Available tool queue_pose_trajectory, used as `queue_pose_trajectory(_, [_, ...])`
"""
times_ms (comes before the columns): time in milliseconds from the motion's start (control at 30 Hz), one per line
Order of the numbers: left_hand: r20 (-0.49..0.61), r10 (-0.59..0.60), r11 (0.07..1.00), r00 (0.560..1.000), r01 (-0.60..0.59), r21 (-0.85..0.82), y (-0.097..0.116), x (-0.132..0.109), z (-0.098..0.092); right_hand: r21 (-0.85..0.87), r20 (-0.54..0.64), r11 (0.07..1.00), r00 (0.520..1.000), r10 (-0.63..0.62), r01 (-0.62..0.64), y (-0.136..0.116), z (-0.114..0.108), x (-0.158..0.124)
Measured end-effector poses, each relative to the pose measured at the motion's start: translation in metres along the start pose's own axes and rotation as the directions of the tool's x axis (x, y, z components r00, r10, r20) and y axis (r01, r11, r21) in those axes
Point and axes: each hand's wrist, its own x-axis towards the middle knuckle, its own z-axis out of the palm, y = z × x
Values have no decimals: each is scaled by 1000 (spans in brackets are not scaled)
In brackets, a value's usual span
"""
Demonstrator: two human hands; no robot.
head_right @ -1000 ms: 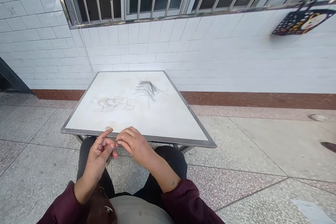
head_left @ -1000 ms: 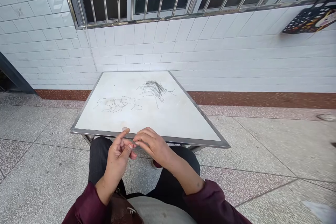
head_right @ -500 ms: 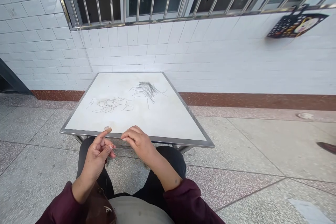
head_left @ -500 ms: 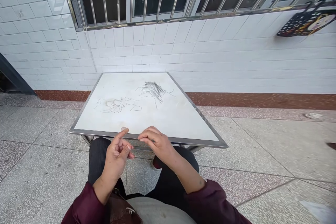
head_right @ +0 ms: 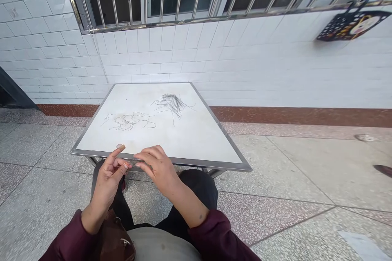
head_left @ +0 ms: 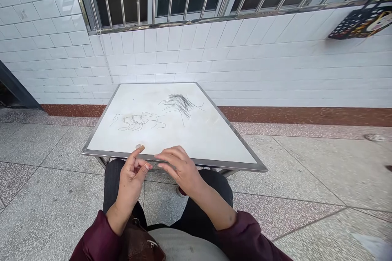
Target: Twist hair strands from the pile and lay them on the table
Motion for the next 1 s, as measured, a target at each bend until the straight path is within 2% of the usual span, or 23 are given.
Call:
queue_pose_trajectory(67, [-1,-7,1000,1000,7,8,0,-1,1,-11,0,999,999,-40,40,-1,5,0])
queue_pose_trajectory(233, [70,-41,998,997,45,-49,0,-2,1,-123,-9,992,999,-33,31,2,7,-1])
queue_pose_trajectory(400, [126,-58,994,990,69,-86,1,-2,0,0,10,999,999,-44,44,3,2,-2])
queue_pose_trajectory(633, [113,-123,969,986,144,-202,-2,-1,1,39,60,997,995,-76,74,1,-1,1])
queue_pose_trajectory(800, [118,-148,967,982,169,-193,-3,-3,3,3,53,996,994,-91,91,-2,1,1])
queue_pose_trajectory(1000, [90,-160,945,983,179,-274,-10,-4,5,17,19,996,996,-91,90,-3,5,-1])
